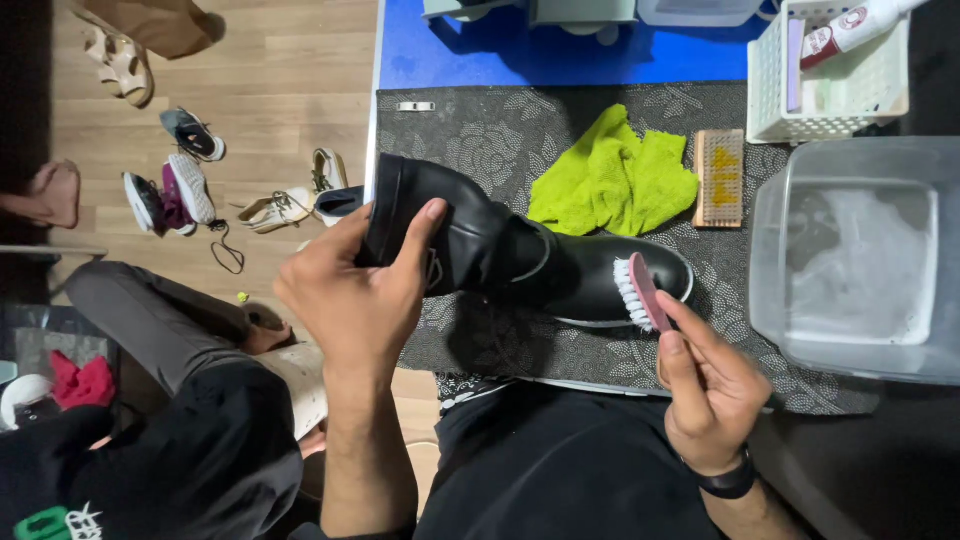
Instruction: Cleaning a black leather boot using a cloth and a brush with cleaning solution
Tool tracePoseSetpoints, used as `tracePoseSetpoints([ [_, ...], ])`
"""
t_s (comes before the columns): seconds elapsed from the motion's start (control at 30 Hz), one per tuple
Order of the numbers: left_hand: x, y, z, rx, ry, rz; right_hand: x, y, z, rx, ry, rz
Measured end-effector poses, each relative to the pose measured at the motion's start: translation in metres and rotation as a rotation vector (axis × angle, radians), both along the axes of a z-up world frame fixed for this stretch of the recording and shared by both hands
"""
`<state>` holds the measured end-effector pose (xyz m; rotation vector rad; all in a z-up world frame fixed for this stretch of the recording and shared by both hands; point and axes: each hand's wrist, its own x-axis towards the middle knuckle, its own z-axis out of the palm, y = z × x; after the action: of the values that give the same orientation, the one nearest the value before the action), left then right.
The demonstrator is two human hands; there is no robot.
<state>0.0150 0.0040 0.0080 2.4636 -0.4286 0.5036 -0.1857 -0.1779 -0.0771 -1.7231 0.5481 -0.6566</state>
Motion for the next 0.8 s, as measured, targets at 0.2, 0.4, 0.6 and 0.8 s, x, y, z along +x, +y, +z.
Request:
tracePoseSetpoints([
  [0.2,-0.008,0.001,0.008,0.096,-0.010,-0.018,0.013,0.007,0.014,-0.123,-0.009,0.050],
  [0.4,-0.040,0.005,0.020,0.043,-0.212,-0.137,0.019,0.010,-0.018,0.236,-0.236,0.043],
  [0.6,-0.055,-0.013,0.035,0.025,-0.414,-0.492,0.027,0.009,-0.040,0.282,-0.384,0.018],
  [0.8,-0.067,-0.029,0.045,0.120,0.308,-0.580,0.031,0.004,-0.052,0.366,-0.461,0.042],
])
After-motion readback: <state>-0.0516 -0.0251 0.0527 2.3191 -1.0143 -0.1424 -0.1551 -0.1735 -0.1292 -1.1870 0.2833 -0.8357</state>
